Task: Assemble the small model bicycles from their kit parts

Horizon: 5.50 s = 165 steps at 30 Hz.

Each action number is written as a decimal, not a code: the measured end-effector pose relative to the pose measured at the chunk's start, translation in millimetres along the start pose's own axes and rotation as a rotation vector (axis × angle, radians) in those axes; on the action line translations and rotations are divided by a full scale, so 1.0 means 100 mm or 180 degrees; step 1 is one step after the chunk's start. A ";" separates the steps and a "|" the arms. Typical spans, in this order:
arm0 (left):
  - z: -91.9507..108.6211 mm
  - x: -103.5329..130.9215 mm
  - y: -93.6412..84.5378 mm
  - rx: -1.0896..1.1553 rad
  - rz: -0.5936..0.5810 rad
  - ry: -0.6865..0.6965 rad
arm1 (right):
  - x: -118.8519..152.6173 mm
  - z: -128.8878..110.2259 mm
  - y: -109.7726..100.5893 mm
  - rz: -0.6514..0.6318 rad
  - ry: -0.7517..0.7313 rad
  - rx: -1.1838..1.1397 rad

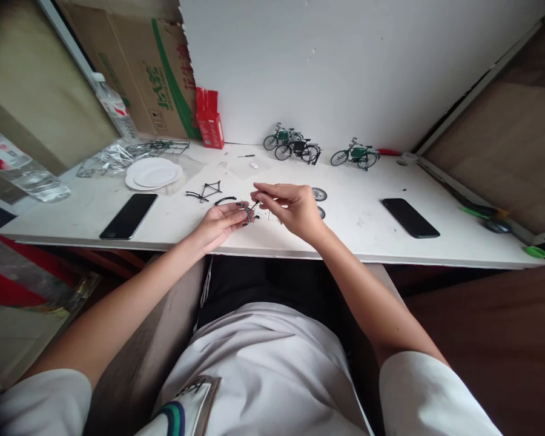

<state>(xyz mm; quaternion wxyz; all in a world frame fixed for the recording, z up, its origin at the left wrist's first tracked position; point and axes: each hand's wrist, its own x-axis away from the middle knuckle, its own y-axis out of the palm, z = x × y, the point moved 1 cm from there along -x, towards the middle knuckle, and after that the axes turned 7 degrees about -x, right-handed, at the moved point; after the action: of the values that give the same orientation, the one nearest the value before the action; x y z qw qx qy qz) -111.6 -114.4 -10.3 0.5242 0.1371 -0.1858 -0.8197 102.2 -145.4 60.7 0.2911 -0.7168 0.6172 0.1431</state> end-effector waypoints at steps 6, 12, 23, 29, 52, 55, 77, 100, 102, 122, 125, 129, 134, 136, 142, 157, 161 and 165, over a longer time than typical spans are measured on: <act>-0.02 -0.02 -0.01 -0.0039 -0.0036 -0.0007 | 0.00 0.05 0.02 0.0345 0.0103 0.0108; -0.02 -0.01 0.01 -0.0063 0.0072 0.0043 | 0.05 0.11 0.10 0.0694 -0.0289 0.0527; -0.03 -0.01 0.00 -0.0080 0.0177 0.0140 | 0.03 0.10 0.07 0.0281 -0.0620 0.0356; -0.03 -0.02 -0.01 -0.0129 0.0147 0.0100 | 0.02 0.10 0.07 0.0506 -0.0278 0.0136; -0.06 0.00 0.01 -0.0222 0.0243 0.0176 | 0.04 0.16 0.10 0.0371 -0.0967 0.0607; -0.05 0.00 0.01 -0.0190 0.0239 0.0156 | 0.04 0.12 0.11 0.0286 -0.0727 0.0416; -0.04 0.01 0.02 -0.0246 0.0258 0.0055 | 0.07 0.21 0.19 0.0918 0.0045 -0.0160; -0.04 0.00 0.03 -0.0333 0.0337 0.0126 | 0.00 0.19 0.10 0.0698 0.0094 -0.0161; -0.05 -0.01 0.02 -0.0370 0.0355 0.0132 | -0.01 0.21 0.11 0.0725 0.0104 -0.0162; -0.03 -0.01 0.00 -0.0204 0.0256 0.0073 | 0.01 0.11 0.06 0.0271 -0.0428 0.0232; -0.03 -0.01 0.00 -0.0239 0.0251 0.0047 | 0.02 0.12 0.07 0.0346 -0.0163 -0.0092; -0.03 -0.01 0.01 -0.0314 0.0231 0.0049 | 0.01 0.16 0.06 0.0510 0.0062 -0.0328; -0.03 0.00 0.01 -0.0406 0.0229 0.0053 | 0.01 0.15 0.07 0.0635 0.0143 -0.0282; -0.02 0.00 0.00 -0.0433 0.0213 0.0050 | 0.02 0.15 0.10 0.0720 0.0119 -0.0259; -0.02 0.00 0.01 -0.0390 0.0230 0.0029 | 0.06 0.17 0.17 0.0909 -0.0154 0.0013; -0.03 -0.01 0.00 -0.0191 0.0185 0.0039 | 0.07 0.14 0.16 0.0397 -0.0142 -0.0294; -0.02 -0.01 0.00 -0.0251 0.0209 -0.0008 | 0.04 0.16 0.15 0.0499 0.0106 -0.0609; -0.01 0.00 0.01 -0.0264 0.0247 -0.0008 | 0.04 0.15 0.13 0.0555 0.0162 -0.0600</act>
<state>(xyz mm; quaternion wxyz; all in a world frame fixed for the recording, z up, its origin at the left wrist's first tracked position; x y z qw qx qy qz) -110.4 -114.6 -10.7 0.5606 0.1070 -0.1575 -0.8059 92.3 -140.4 43.9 0.1931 -0.6881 0.6682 0.2070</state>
